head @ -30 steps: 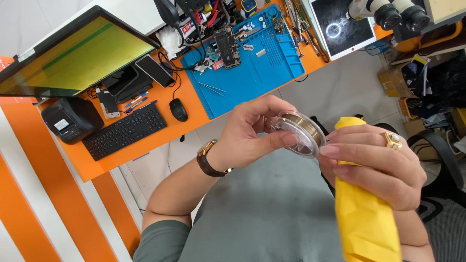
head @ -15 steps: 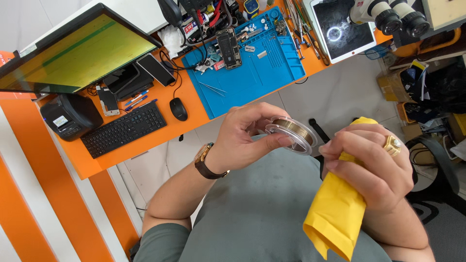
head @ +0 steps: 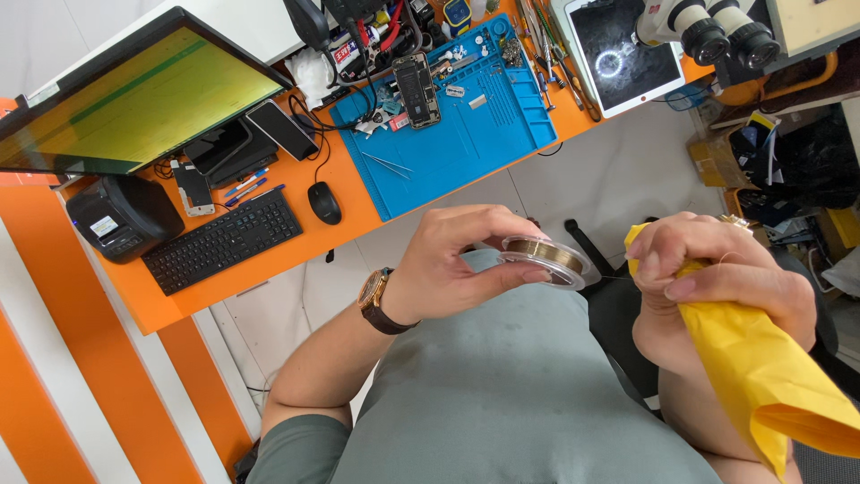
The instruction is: The person cleans a spool of solder wire using a yellow cloth and tweezers. They wipe the spool repeatedly, rotate it, and use tweezers to pull and adjust the wire while continuing to wipe the spool surface.
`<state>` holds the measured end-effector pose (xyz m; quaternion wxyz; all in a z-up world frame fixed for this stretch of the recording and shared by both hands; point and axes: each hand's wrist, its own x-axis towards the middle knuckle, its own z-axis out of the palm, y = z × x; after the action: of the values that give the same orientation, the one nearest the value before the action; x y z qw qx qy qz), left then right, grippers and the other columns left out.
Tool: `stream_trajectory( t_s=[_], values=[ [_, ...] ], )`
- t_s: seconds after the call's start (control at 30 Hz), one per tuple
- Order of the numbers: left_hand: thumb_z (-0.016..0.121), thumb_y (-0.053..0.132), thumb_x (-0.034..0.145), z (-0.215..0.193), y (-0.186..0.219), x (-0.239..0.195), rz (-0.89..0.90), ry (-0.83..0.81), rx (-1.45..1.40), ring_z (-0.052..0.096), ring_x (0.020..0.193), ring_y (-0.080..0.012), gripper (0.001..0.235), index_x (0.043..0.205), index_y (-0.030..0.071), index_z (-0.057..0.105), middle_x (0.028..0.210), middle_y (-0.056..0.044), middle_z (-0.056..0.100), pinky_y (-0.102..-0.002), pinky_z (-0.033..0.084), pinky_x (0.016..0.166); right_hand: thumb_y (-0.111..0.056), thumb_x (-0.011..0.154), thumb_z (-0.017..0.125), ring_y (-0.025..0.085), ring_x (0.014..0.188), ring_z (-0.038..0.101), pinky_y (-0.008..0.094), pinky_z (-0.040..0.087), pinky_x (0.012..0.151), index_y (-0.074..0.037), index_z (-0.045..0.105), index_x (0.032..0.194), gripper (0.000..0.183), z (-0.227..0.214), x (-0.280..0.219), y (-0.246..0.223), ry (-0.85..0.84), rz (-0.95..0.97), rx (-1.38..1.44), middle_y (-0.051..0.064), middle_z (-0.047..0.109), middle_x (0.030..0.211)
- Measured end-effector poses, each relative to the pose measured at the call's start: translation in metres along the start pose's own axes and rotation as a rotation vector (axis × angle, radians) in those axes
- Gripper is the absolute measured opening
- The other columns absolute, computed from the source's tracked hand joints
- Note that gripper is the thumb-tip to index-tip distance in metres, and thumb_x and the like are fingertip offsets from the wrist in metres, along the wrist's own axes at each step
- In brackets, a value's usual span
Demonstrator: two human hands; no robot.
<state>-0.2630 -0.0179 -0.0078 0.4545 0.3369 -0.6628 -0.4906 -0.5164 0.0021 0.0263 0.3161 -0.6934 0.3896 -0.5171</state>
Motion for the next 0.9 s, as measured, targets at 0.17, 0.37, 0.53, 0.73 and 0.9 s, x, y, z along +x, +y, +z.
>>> stream_trajectory(
  t_s=[0.17,0.37,0.53,0.73,0.9],
  values=[
    [0.083,0.023,0.105,0.001,0.002,0.002,0.079,-0.042,0.194,0.072,0.085,-0.0154,0.028,0.129,0.017,0.069,0.103,0.003,0.077,-0.028,0.055,0.078,0.012,0.099,0.070,0.026,0.082,0.067,0.039,0.066,0.086,-0.008,0.045,0.102,0.032,-0.002,-0.002,0.005,-0.010,0.005,-0.040,0.019,0.062,0.098],
    [0.076,0.030,0.111,0.002,-0.012,-0.008,0.230,0.045,0.493,0.077,0.087,-0.0159,0.026,0.132,0.020,0.065,0.113,0.004,0.081,-0.033,0.052,0.064,-0.017,0.105,0.067,0.016,0.079,0.068,0.035,0.069,0.078,-0.017,0.041,0.103,0.026,0.004,0.001,0.013,0.078,0.150,0.188,0.005,0.057,0.093],
    [0.070,0.018,0.112,-0.005,-0.002,0.001,0.546,0.115,0.623,0.084,0.106,-0.0223,0.015,0.124,0.010,0.070,0.116,-0.006,0.079,-0.033,0.071,0.082,-0.016,0.108,0.062,0.028,0.083,0.081,0.029,0.068,0.072,-0.025,0.037,0.110,0.027,0.007,0.004,-0.010,0.064,0.267,0.285,0.002,0.051,0.096],
    [0.072,0.014,0.109,-0.012,0.019,0.014,0.767,0.143,0.726,0.083,0.098,-0.0269,0.009,0.117,0.009,0.072,0.114,-0.012,0.077,-0.038,0.076,0.081,-0.007,0.107,0.056,0.022,0.067,0.081,0.030,0.068,0.058,-0.027,0.042,0.111,0.025,-0.001,0.008,-0.005,-0.048,0.264,0.591,-0.004,0.055,0.101],
    [0.074,0.020,0.109,-0.011,0.026,0.015,0.799,0.183,0.780,0.085,0.095,-0.0248,0.013,0.117,0.011,0.070,0.112,-0.012,0.077,-0.036,0.076,0.077,-0.007,0.105,0.056,0.015,0.053,0.066,0.030,0.058,0.055,-0.027,0.043,0.111,0.025,-0.001,0.012,-0.015,0.007,0.261,0.649,-0.005,0.053,0.100]
  ],
)
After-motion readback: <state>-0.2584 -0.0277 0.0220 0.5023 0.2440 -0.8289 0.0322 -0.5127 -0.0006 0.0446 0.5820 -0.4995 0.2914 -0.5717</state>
